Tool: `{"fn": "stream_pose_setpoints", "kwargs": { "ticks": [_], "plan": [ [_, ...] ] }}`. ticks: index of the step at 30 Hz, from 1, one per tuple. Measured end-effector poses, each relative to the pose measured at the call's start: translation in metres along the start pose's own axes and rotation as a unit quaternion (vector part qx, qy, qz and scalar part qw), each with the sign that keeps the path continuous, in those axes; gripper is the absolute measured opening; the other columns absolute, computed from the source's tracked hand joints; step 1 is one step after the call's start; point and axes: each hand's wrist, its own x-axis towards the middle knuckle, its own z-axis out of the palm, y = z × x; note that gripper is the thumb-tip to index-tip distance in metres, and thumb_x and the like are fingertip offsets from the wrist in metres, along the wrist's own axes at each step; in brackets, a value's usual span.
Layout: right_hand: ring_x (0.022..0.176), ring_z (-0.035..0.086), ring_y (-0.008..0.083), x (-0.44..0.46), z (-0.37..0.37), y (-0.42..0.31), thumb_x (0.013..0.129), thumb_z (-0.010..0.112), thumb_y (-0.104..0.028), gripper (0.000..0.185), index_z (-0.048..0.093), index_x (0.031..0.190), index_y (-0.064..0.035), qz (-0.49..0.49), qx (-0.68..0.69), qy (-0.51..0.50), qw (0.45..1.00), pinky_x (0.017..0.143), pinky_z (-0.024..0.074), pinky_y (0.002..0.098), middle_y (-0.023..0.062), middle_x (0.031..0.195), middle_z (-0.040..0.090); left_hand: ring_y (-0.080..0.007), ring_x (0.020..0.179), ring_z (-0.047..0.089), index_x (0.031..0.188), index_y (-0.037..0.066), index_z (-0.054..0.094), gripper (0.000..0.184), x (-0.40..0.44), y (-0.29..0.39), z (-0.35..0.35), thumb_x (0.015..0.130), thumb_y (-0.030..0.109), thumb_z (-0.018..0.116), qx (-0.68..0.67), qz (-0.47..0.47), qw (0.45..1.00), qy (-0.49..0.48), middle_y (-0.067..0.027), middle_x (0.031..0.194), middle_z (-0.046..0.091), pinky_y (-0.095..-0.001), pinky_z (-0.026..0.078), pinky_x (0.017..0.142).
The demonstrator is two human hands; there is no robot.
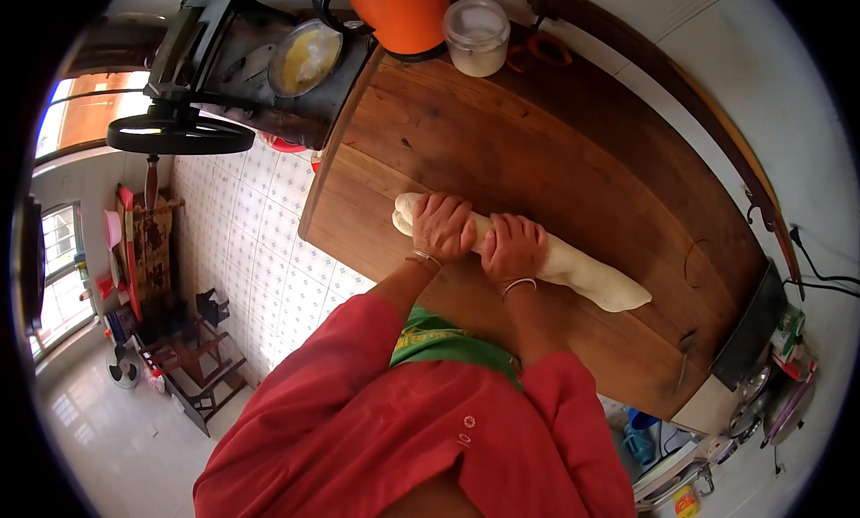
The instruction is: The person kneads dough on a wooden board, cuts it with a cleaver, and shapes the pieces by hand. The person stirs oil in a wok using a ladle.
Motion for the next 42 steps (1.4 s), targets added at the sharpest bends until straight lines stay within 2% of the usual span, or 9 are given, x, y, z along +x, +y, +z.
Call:
{"fn": "stream_pose_setpoints", "kwargs": {
  "ticks": [9,22,28,34,36,39,40,41,42],
  "plan": [
    [0.088,0.059,0.0214,0.039,0.008,0.014,0.090,0.051,-0.021,0.017,0.066,0.088,-0.0122,0.041,0.026,-0.025,0.999,0.088,0.0394,0.0406,0.0011,0.087,0.067,-0.0270,0.084,0.057,0.078,0.010,0.063,0.012,0.037,-0.015,0.013,0.075,0.022,0.064,-0.020,-0.013,1.000,0.001,-0.0061,0.082,0.062,-0.0412,0.043,0.082],
    [0.080,0.059,0.0282,0.075,0.023,0.033,0.093,0.050,-0.021,0.022,0.065,0.081,-0.0092,0.074,0.004,-0.010,0.997,0.082,0.0426,0.0431,0.0090,0.077,0.064,-0.0286,0.081,0.057,0.077,0.010,0.065,0.011,0.071,-0.029,0.029,0.082,0.018,0.060,-0.036,-0.050,0.998,-0.029,-0.0066,0.079,0.061,-0.0410,0.043,0.074],
    [0.075,0.060,0.0321,0.089,0.031,0.042,0.093,0.050,-0.022,0.026,0.063,0.076,-0.0080,0.114,0.003,-0.025,0.993,0.078,0.0441,0.0445,0.0129,0.072,0.063,-0.0293,0.080,0.057,0.074,0.009,0.064,0.013,0.084,-0.034,0.040,0.083,0.017,0.061,-0.043,-0.043,0.998,0.024,-0.0073,0.077,0.062,-0.0409,0.044,0.070],
    [0.078,0.064,0.0336,0.106,0.029,0.045,0.095,0.048,-0.026,0.032,0.064,0.074,-0.0078,0.169,-0.008,-0.043,0.985,0.076,0.0462,0.0457,0.0133,0.075,0.067,-0.0310,0.081,0.058,0.074,0.008,0.064,0.021,0.099,-0.039,0.053,0.087,0.023,0.059,-0.032,-0.085,0.996,0.011,-0.0085,0.078,0.064,-0.0429,0.045,0.071],
    [0.087,0.065,0.0347,0.099,0.014,0.032,0.098,0.042,-0.032,0.040,0.067,0.080,-0.0070,0.232,0.033,-0.112,0.966,0.080,0.0470,0.0462,0.0142,0.083,0.070,-0.0332,0.087,0.061,0.078,0.007,0.067,0.031,0.095,-0.033,0.044,0.092,0.031,0.053,-0.031,-0.110,0.993,-0.025,-0.0120,0.082,0.066,-0.0442,0.046,0.077],
    [0.091,0.066,0.0362,0.070,0.006,0.015,0.100,0.035,-0.039,0.049,0.069,0.087,-0.0055,0.169,0.002,-0.118,0.979,0.086,0.0464,0.0467,0.0160,0.089,0.071,-0.0365,0.095,0.062,0.087,0.006,0.070,0.041,0.076,-0.047,0.055,0.096,0.039,0.046,-0.032,-0.059,0.997,-0.035,-0.0170,0.091,0.068,-0.0452,0.047,0.085],
    [0.091,0.066,0.0362,0.062,-0.011,0.000,0.100,0.035,-0.039,0.049,0.069,0.087,-0.0055,0.178,-0.002,-0.118,0.977,0.086,0.0464,0.0467,0.0160,0.089,0.071,-0.0365,0.095,0.062,0.087,0.006,0.070,0.041,0.077,-0.039,0.027,0.096,0.039,0.046,-0.039,-0.055,0.997,-0.042,-0.0170,0.091,0.068,-0.0452,0.047,0.085],
    [0.093,0.065,0.0371,0.055,-0.023,-0.012,0.101,0.033,-0.041,0.052,0.070,0.090,-0.0058,0.216,0.027,-0.189,0.957,0.087,0.0460,0.0470,0.0168,0.091,0.071,-0.0379,0.098,0.061,0.091,0.006,0.070,0.044,0.079,-0.038,0.001,0.096,0.041,0.045,-0.085,-0.079,0.963,-0.242,-0.0194,0.096,0.067,-0.0448,0.046,0.089],
    [0.094,0.065,0.0380,0.054,-0.033,-0.025,0.101,0.031,-0.043,0.054,0.070,0.092,-0.0061,0.250,0.056,-0.250,0.934,0.088,0.0456,0.0472,0.0175,0.093,0.071,-0.0393,0.101,0.060,0.096,0.006,0.070,0.046,0.083,-0.040,-0.021,0.096,0.044,0.044,-0.122,-0.092,0.891,-0.427,-0.0217,0.101,0.067,-0.0443,0.046,0.092]
  ]
}}
